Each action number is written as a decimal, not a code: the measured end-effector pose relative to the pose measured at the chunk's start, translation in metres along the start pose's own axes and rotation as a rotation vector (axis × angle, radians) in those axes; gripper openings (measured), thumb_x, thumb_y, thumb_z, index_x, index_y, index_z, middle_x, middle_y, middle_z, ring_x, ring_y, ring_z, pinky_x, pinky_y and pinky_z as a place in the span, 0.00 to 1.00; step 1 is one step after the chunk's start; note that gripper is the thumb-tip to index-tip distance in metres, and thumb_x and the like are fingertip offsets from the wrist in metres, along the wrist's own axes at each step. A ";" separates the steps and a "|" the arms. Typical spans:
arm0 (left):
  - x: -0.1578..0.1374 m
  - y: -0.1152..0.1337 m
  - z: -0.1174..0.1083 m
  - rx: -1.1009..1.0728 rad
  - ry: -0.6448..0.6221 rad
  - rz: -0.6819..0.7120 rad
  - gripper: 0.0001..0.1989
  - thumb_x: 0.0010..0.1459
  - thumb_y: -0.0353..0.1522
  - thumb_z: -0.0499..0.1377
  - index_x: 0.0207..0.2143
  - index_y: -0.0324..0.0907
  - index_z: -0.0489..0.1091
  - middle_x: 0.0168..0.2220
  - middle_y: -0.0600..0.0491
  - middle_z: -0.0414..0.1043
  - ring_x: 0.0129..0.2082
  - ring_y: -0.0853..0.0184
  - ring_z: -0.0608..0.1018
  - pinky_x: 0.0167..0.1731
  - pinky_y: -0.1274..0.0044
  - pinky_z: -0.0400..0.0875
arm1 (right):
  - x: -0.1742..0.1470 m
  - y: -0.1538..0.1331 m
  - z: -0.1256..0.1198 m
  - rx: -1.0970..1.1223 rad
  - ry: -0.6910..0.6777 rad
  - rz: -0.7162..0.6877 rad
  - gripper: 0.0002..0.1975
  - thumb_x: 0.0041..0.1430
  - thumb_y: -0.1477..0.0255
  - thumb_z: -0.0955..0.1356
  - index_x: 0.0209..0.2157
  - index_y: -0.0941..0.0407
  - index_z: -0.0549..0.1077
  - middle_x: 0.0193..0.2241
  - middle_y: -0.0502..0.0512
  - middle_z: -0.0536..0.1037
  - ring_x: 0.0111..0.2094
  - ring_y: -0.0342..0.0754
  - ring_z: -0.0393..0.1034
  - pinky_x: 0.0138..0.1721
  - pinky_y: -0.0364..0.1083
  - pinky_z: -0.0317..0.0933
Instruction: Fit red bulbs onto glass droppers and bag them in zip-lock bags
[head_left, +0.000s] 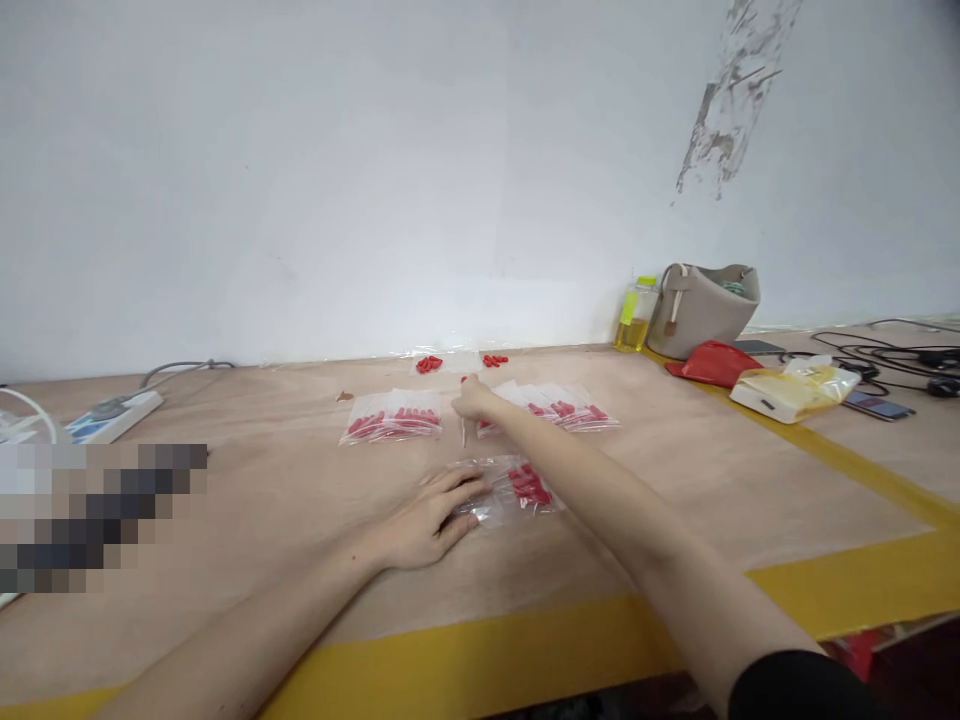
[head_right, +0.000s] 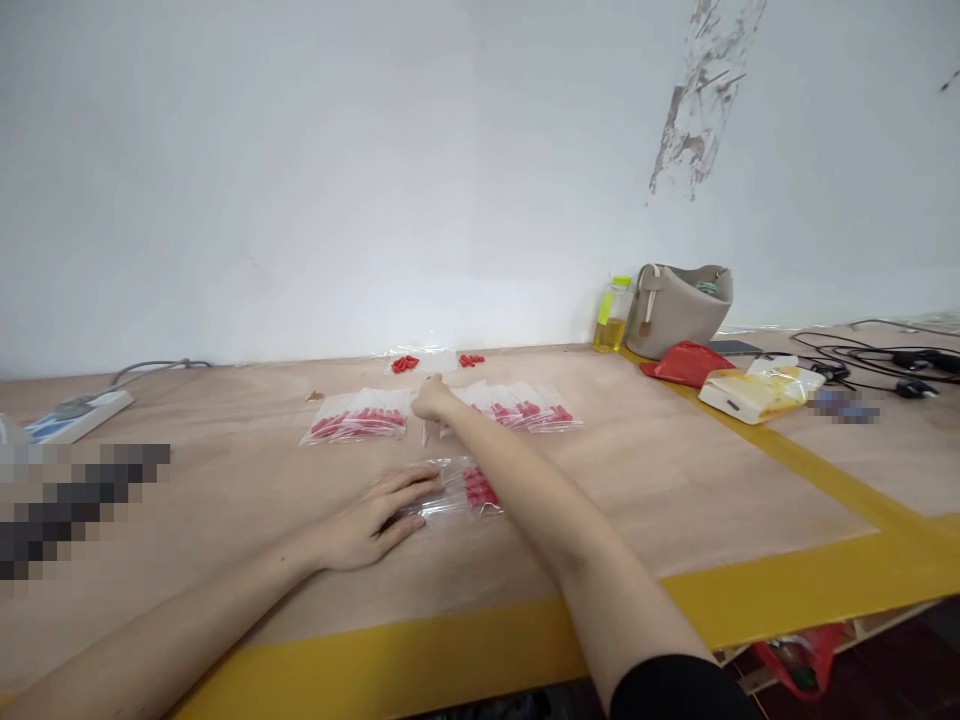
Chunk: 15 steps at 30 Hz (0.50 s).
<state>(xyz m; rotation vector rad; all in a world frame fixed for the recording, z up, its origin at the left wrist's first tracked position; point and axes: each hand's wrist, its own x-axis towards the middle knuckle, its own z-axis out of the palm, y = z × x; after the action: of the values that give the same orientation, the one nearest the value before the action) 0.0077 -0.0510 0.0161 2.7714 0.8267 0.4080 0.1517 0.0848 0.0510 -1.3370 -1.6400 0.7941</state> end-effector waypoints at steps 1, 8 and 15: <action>0.000 0.000 0.000 0.007 -0.002 0.001 0.20 0.60 0.37 0.46 0.55 0.47 0.55 0.57 0.49 0.52 0.56 0.61 0.57 0.54 0.65 0.52 | -0.006 0.003 -0.014 -0.010 -0.008 0.032 0.21 0.44 0.79 0.63 0.43 0.66 0.59 0.16 0.48 0.66 0.15 0.42 0.63 0.18 0.40 0.56; 0.002 -0.006 0.001 0.051 -0.028 -0.007 0.21 0.61 0.37 0.45 0.57 0.50 0.50 0.59 0.51 0.49 0.58 0.59 0.54 0.54 0.63 0.50 | -0.085 0.060 -0.110 0.243 0.300 0.035 0.24 0.46 0.75 0.61 0.46 0.55 0.48 0.18 0.41 0.62 0.13 0.39 0.59 0.14 0.38 0.56; 0.003 -0.007 0.002 0.054 -0.020 -0.001 0.21 0.60 0.37 0.45 0.57 0.49 0.51 0.58 0.51 0.50 0.57 0.60 0.55 0.54 0.64 0.51 | -0.115 0.095 -0.114 0.505 0.442 0.126 0.19 0.45 0.74 0.63 0.38 0.52 0.49 0.21 0.41 0.63 0.16 0.39 0.64 0.16 0.39 0.63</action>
<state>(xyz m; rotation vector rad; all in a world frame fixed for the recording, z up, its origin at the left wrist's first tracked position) 0.0067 -0.0437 0.0131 2.8199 0.8466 0.3630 0.3023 -0.0102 -0.0078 -1.1504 -0.9384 0.8436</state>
